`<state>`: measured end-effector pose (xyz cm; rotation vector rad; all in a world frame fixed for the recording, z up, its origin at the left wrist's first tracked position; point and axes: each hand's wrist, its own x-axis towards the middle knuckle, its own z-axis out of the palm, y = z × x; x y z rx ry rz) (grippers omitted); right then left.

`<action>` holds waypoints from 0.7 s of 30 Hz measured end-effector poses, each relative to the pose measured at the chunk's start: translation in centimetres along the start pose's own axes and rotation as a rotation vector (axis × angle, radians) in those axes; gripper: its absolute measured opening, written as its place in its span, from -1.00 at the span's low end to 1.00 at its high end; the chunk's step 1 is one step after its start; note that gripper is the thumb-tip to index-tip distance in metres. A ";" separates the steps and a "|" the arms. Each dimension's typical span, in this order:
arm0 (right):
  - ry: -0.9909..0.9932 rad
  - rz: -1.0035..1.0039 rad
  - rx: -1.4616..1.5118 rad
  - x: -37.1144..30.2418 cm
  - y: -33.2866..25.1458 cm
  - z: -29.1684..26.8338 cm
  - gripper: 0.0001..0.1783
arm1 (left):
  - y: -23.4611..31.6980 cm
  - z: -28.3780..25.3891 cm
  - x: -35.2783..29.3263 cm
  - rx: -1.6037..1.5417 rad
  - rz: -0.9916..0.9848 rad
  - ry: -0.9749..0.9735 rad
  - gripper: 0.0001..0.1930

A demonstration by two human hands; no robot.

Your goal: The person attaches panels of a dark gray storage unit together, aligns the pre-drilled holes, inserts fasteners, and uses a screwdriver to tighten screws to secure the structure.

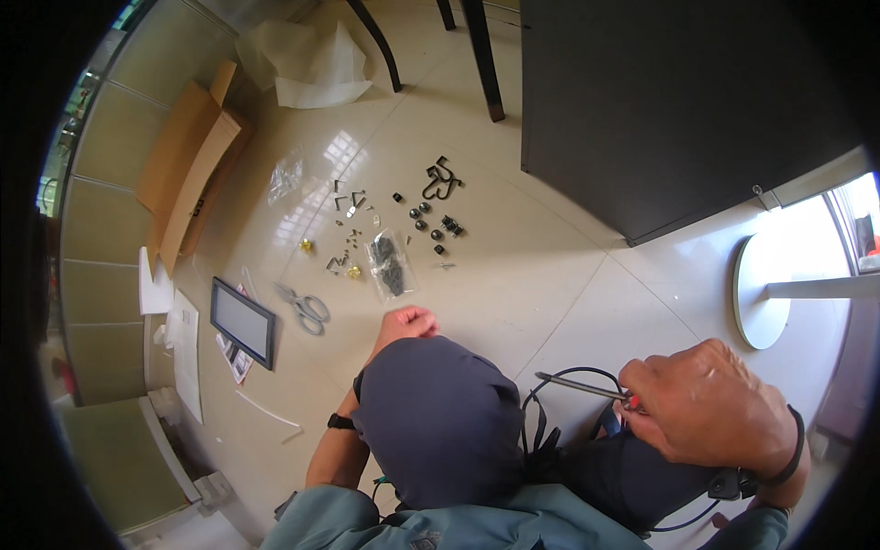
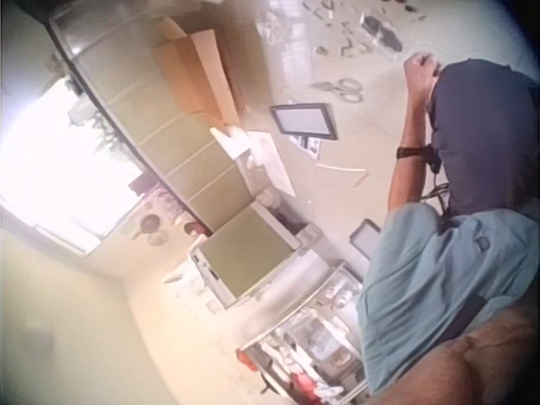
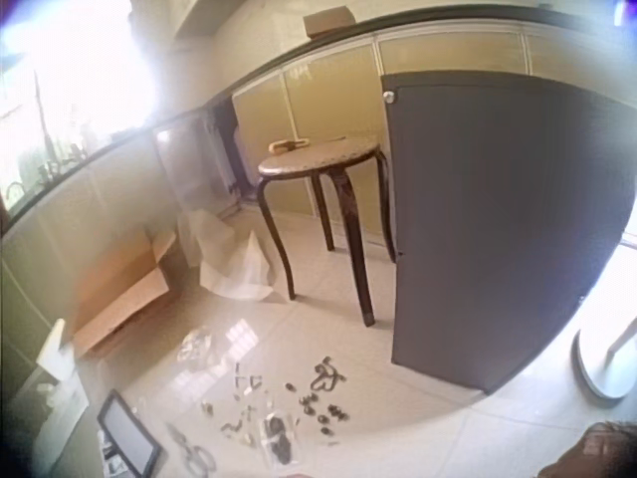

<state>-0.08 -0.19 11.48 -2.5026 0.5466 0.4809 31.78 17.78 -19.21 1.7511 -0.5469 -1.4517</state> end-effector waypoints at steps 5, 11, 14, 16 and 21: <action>-0.100 0.001 -0.078 1.1 -1.3 0.5 -0.75 | 2.0 0.2 4.8 -0.002 0.183 0.177 -0.84; -0.127 0.030 -0.099 2.3 -1.6 0.7 -0.76 | 1.9 1.4 8.5 0.448 0.426 0.458 -0.84; -0.016 0.090 -0.019 2.0 -0.5 0.6 -0.76 | 2.8 2.5 9.3 0.672 0.508 0.495 -0.83; -0.010 0.132 -0.015 1.6 0.1 0.6 -0.76 | 3.6 3.2 9.7 0.781 0.473 0.467 -0.83; -0.005 0.195 -0.014 1.2 0.8 -0.1 -0.75 | 4.0 2.9 10.0 1.113 0.429 0.361 -0.85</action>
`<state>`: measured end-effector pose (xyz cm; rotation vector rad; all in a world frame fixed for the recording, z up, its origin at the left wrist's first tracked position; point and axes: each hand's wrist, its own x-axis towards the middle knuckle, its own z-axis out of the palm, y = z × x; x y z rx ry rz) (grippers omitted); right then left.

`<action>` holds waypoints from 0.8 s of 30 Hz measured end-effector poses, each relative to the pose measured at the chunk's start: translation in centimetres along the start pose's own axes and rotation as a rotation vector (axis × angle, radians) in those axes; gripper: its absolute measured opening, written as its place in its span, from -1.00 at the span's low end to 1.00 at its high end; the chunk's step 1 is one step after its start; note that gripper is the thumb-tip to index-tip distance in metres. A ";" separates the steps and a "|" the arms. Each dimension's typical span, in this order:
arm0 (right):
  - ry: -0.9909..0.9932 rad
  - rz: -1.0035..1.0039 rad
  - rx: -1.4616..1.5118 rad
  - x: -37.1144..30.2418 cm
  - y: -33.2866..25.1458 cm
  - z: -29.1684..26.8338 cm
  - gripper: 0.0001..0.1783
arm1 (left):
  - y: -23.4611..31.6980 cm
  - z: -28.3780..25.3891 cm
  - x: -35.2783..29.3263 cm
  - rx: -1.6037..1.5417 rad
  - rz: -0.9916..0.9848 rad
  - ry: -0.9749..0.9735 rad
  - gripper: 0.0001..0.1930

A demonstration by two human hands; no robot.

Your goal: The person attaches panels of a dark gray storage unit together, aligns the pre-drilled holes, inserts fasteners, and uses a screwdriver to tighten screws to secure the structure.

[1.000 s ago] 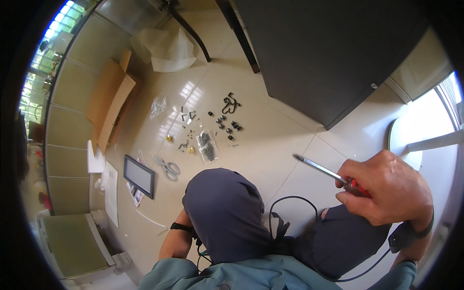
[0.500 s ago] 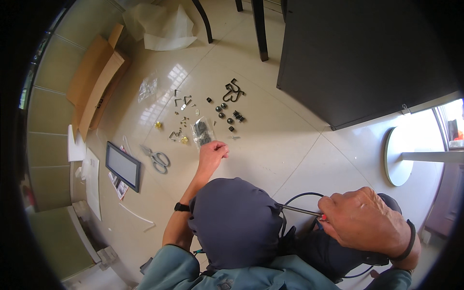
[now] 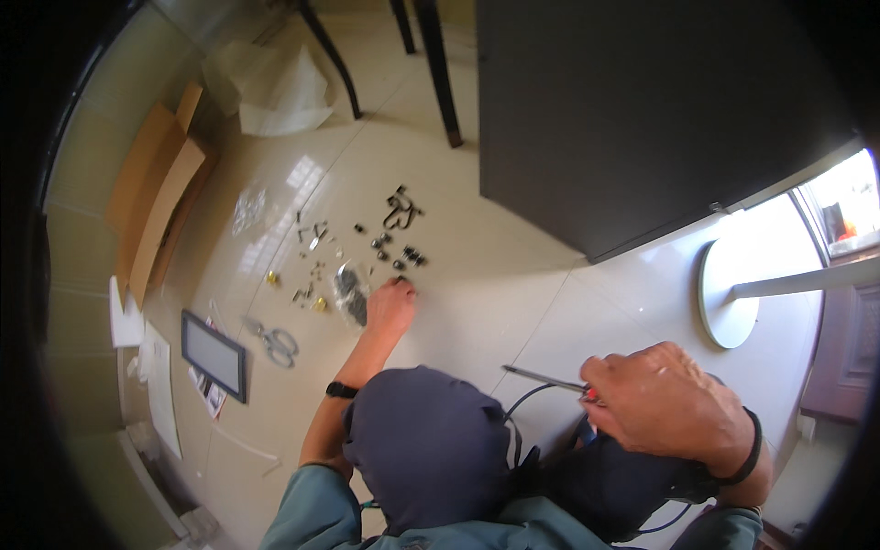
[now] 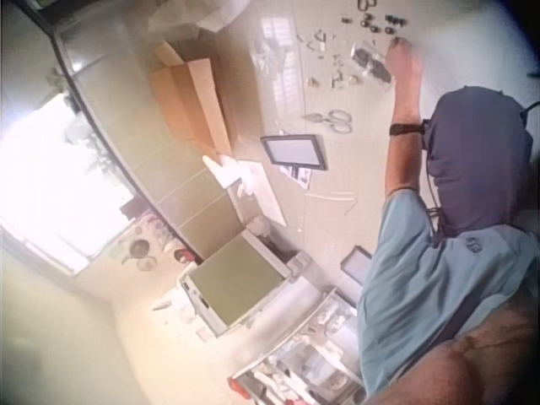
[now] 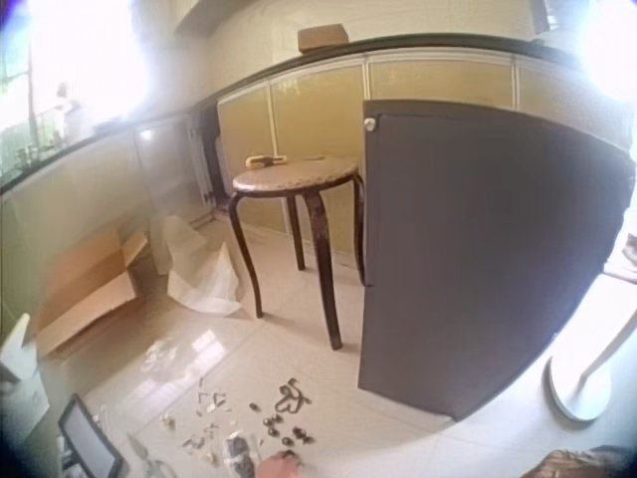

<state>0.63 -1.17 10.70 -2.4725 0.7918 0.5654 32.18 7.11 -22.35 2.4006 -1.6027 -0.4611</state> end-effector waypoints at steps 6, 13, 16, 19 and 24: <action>-0.008 -0.048 0.022 -0.1 1.2 -0.1 -0.74 | 0.4 0.9 0.5 0.174 0.057 -0.018 -0.85; -0.008 -0.034 0.107 -0.1 2.0 -0.4 -0.71 | 3.1 -1.3 -0.3 -0.177 0.146 0.003 -0.87; -0.005 -0.029 0.110 0.3 2.1 -0.2 -0.71 | 5.1 -4.9 2.0 -0.913 -0.079 -0.211 -0.88; 0.003 0.010 0.078 0.4 2.7 0.0 -0.70 | 7.9 -9.9 3.9 -1.377 -0.086 -0.203 -0.90; 0.062 -0.001 0.414 0.6 3.0 -1.3 -0.76 | 4.7 -12.7 5.8 -1.789 -0.254 -0.155 -0.89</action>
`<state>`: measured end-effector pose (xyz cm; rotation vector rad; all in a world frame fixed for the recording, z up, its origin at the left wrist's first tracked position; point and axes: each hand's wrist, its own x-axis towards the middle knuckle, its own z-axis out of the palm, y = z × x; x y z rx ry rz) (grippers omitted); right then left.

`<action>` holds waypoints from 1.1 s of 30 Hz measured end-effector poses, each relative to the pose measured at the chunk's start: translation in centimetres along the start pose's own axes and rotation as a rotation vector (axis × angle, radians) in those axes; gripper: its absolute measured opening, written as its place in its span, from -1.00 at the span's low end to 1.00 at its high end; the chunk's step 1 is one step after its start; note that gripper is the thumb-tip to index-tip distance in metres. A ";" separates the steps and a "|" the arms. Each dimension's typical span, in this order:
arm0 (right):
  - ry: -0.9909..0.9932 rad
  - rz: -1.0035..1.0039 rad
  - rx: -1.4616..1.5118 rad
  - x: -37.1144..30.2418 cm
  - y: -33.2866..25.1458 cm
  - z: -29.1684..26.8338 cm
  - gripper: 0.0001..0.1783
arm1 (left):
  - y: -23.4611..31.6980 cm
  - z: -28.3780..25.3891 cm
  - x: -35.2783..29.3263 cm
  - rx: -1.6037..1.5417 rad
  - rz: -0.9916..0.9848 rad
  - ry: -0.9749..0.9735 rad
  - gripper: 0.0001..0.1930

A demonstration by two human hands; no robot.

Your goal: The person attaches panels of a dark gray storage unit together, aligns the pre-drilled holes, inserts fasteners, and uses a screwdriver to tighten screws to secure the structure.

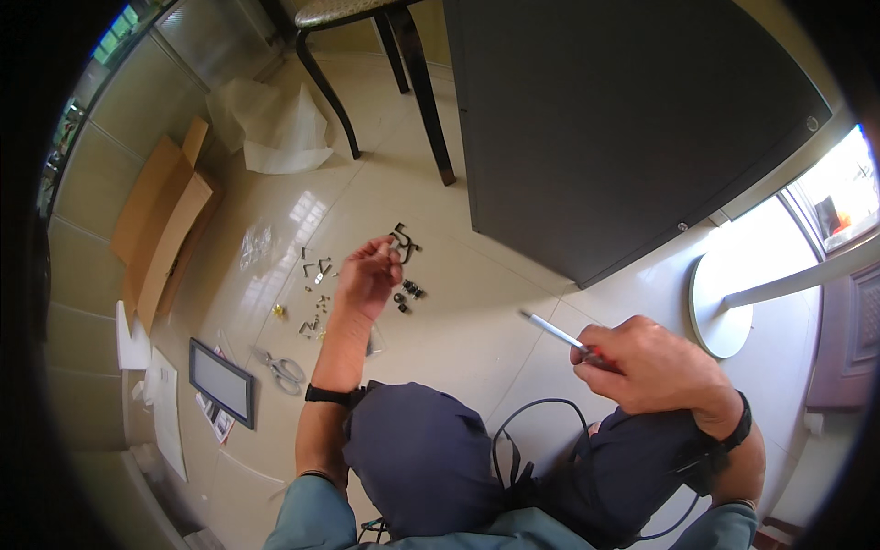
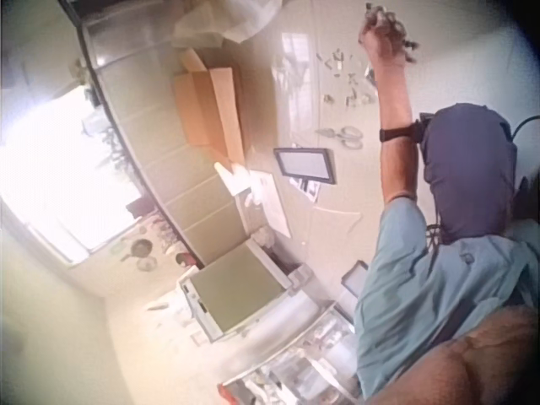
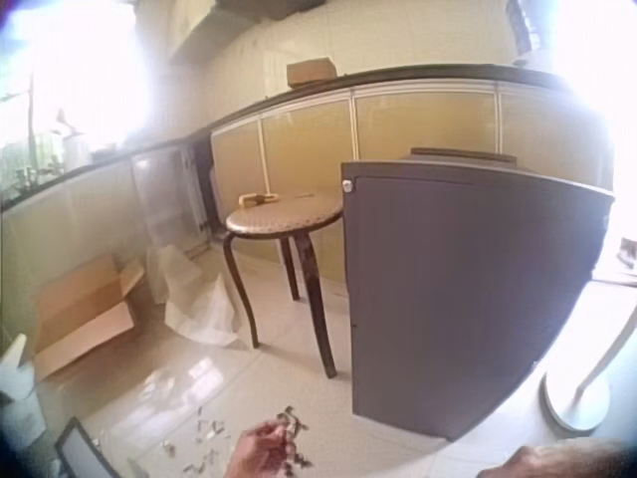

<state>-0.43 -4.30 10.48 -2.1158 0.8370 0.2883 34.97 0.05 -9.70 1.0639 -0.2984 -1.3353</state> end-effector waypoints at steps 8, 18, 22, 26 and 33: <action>-0.369 -0.779 0.418 -5.6 -1.3 -0.7 -0.82 | -0.6 -6.6 -1.2 -0.318 -0.140 0.079 -0.85; -0.227 -0.967 0.325 -4.6 -6.8 2.8 -0.70 | -1.9 -8.7 -5.0 -0.279 -0.205 0.064 -0.88; -0.247 -0.885 0.320 -5.1 -6.8 2.9 -0.74 | -1.8 -9.4 -5.5 -0.335 -0.184 0.050 -0.90; -0.182 -1.043 0.406 -3.1 -7.9 2.5 -0.83 | -1.8 -11.8 -7.1 -0.348 -0.154 0.095 -0.89; -0.012 -0.951 0.070 -2.3 -5.1 2.6 -0.76 | -2.6 -11.9 -8.6 -0.298 -0.141 0.114 -0.85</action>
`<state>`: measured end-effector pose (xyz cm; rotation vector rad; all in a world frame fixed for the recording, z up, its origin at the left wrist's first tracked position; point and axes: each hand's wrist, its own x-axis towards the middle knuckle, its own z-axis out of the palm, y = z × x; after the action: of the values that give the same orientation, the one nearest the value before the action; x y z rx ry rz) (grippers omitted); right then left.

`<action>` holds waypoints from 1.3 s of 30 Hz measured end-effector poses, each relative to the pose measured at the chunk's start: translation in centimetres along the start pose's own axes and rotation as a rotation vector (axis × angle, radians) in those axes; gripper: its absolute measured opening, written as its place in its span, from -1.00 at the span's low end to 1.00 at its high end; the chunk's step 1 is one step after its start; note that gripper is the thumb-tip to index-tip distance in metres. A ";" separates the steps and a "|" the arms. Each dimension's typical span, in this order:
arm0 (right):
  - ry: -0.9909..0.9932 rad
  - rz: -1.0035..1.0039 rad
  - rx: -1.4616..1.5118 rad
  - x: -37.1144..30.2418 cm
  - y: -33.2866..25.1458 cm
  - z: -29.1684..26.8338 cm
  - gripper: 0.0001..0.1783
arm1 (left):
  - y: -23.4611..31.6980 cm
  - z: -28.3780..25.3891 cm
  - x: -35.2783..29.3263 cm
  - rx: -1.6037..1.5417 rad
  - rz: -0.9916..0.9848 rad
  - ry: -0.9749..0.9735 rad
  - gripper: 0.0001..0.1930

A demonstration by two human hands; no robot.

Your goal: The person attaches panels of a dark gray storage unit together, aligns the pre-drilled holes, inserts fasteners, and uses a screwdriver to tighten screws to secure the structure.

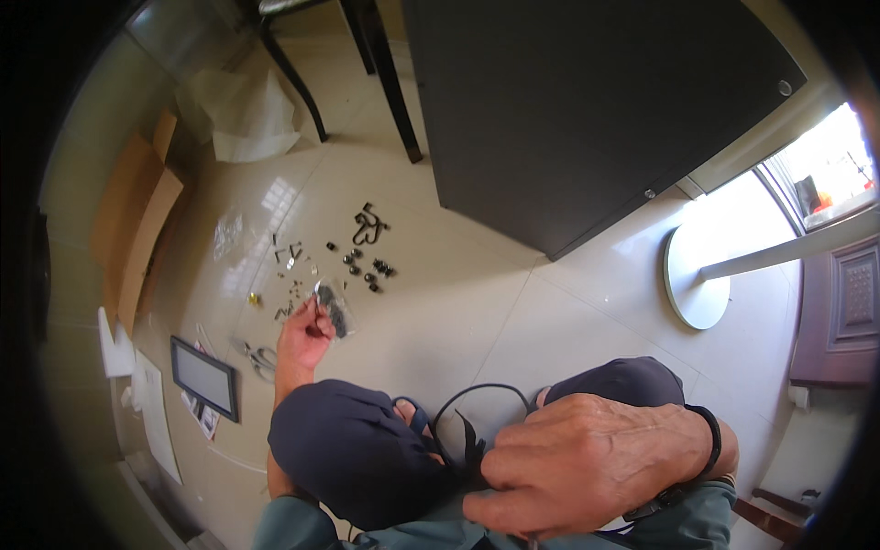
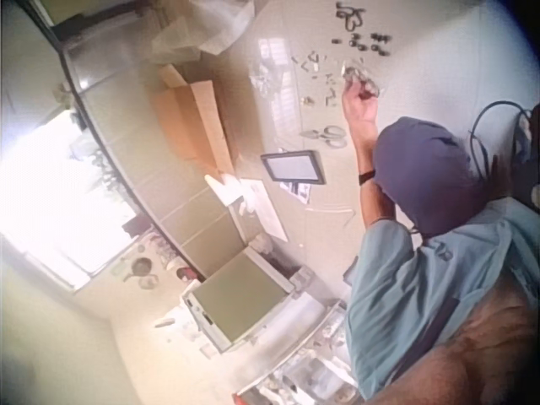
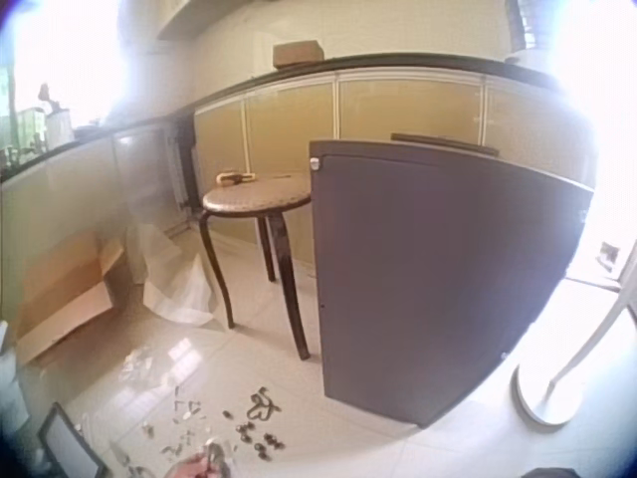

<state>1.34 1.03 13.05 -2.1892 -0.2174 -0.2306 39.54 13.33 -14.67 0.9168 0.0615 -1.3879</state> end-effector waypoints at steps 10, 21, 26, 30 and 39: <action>-0.211 0.522 -0.526 -4.6 -1.1 -0.4 -0.82 | -4.6 4.9 -4.5 0.884 -0.329 -0.248 -0.85; -0.198 0.272 -0.460 -6.5 1.1 -0.9 -0.80 | -9.4 7.2 -13.1 1.049 -0.373 -0.055 -0.83; -0.203 0.108 -0.458 -6.4 2.4 -1.5 -0.80 | -9.9 8.1 -15.0 0.973 -0.316 0.076 -0.84; -0.192 0.059 -0.413 -7.1 3.3 -1.8 -0.83 | -8.8 10.2 -16.0 0.895 -0.206 0.166 -0.85; -0.114 0.244 -0.375 -6.1 4.7 -1.4 -0.78 | -5.2 9.2 -12.3 0.772 -0.009 0.333 -0.87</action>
<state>-3.57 -3.30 8.70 -2.5773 0.0364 -0.0079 27.84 18.34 -4.60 1.7857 -0.2352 -1.2588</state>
